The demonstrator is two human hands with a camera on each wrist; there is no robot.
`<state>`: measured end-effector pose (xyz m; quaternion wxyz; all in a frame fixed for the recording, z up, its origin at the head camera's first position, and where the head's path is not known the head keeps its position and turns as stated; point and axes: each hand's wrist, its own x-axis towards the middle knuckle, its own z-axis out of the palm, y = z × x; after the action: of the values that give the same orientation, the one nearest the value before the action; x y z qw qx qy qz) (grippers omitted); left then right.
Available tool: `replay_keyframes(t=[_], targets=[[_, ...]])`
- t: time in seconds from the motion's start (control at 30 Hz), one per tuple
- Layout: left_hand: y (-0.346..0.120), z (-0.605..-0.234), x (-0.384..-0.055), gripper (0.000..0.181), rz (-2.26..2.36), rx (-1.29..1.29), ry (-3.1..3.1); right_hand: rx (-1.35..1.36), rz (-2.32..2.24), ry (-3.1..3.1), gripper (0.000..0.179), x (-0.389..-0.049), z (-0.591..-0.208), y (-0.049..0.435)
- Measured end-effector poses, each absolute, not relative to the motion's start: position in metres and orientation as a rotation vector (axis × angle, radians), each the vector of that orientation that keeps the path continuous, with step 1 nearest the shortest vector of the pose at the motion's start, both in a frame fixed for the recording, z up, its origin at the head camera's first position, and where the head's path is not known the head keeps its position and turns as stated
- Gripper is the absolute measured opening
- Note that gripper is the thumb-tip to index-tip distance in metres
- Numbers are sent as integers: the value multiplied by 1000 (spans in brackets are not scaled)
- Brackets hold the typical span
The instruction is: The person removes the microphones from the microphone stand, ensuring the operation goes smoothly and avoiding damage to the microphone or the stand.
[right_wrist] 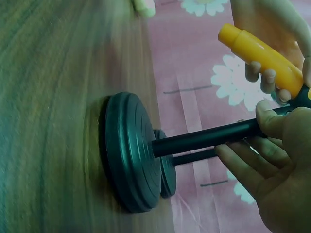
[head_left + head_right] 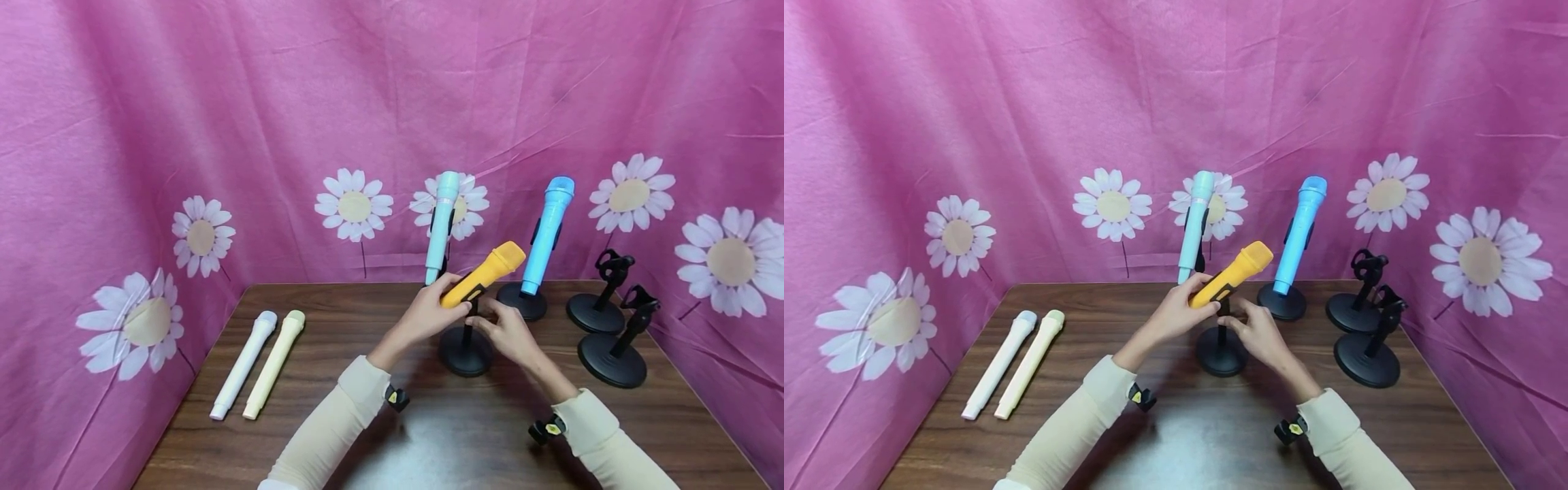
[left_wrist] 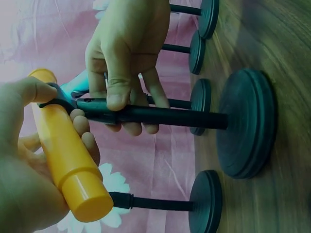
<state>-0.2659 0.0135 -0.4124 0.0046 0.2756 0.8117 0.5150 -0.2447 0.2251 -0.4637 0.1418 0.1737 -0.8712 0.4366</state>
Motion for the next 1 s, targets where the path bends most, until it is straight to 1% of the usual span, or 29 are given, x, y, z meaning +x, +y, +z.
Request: replay_keyframes(t=[0.33, 0.67, 1.0], targets=[[-21, -409, -253, 44, 1558, 978, 2497, 620, 1295, -2522, 28, -232, -458, 204], [-51, -413, -242, 44, 1540, 1019, 2482, 692, 1384, -2548, 28, -222, -457, 181], [-69, -414, -236, 42, 1531, 1078, 2461, 724, 1433, -2555, 29, -216, -460, 166]])
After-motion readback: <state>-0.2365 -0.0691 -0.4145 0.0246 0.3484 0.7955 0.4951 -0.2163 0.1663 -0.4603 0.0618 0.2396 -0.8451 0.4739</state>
